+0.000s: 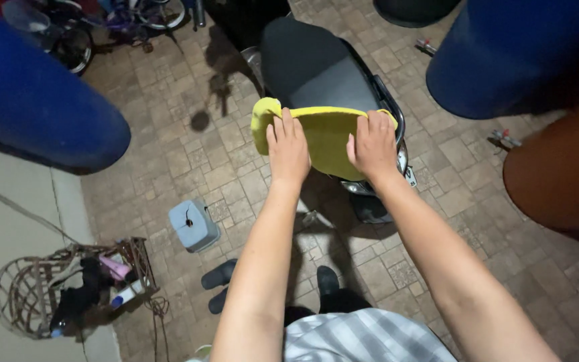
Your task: The person wipes the rear section of a black motorcycle using a yellow cloth. They fold the cloth and rub the surface of the motorcycle's bodywork and seat area repeatedly.
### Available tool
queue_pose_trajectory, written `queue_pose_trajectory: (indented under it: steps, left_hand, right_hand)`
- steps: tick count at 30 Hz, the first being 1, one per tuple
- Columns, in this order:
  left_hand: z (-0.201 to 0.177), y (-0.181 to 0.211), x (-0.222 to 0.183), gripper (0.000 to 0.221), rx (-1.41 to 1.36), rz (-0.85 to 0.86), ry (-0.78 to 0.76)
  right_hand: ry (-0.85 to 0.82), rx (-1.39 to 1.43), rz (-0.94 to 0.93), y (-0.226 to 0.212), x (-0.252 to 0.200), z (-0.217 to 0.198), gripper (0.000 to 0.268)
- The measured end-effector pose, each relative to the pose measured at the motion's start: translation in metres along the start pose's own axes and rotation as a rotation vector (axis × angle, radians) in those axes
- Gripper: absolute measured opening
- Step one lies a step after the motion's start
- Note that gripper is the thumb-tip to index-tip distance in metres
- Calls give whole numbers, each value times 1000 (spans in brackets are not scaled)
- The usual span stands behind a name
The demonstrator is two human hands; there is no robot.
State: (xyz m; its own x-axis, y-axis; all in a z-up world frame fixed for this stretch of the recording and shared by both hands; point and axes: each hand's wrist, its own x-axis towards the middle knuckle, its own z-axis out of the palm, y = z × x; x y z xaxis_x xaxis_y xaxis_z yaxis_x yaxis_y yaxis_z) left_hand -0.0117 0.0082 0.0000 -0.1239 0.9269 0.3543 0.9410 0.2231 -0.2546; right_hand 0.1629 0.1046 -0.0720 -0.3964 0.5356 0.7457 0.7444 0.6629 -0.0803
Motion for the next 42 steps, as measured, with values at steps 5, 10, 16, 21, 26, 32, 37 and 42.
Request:
queue_pose_trajectory:
  steps: [5, 10, 16, 21, 26, 32, 37, 42]
  left_hand:
    - [12, -11, 8, 59, -34, 52, -5]
    - [25, -31, 19, 57, -101, 118, -5]
    - [15, -64, 36, 53, -166, 212, -38]
    - [30, -100, 50, 56, -251, 293, -128]
    - [41, -130, 48, 56, -257, 374, -110]
    - [53, -143, 61, 55, -322, 409, -141]
    - [73, -147, 81, 55, -300, 456, -120]
    - [93, -154, 109, 57, -313, 513, -152]
  right_hand:
    - [-48, -40, 46, -11, -1, -4, 38]
    - [-82, -84, 82, -16, -3, 16, 34]
    - [-150, -103, 162, -45, 19, 11, 38]
    - [-186, -170, 231, -75, 29, 15, 43]
    - [-216, -177, 301, -108, 31, 17, 45]
    - [-307, -166, 403, -129, 39, 17, 44]
    - [-315, -210, 430, -128, 42, 36, 45]
    - [-304, -261, 458, -123, 52, 65, 46]
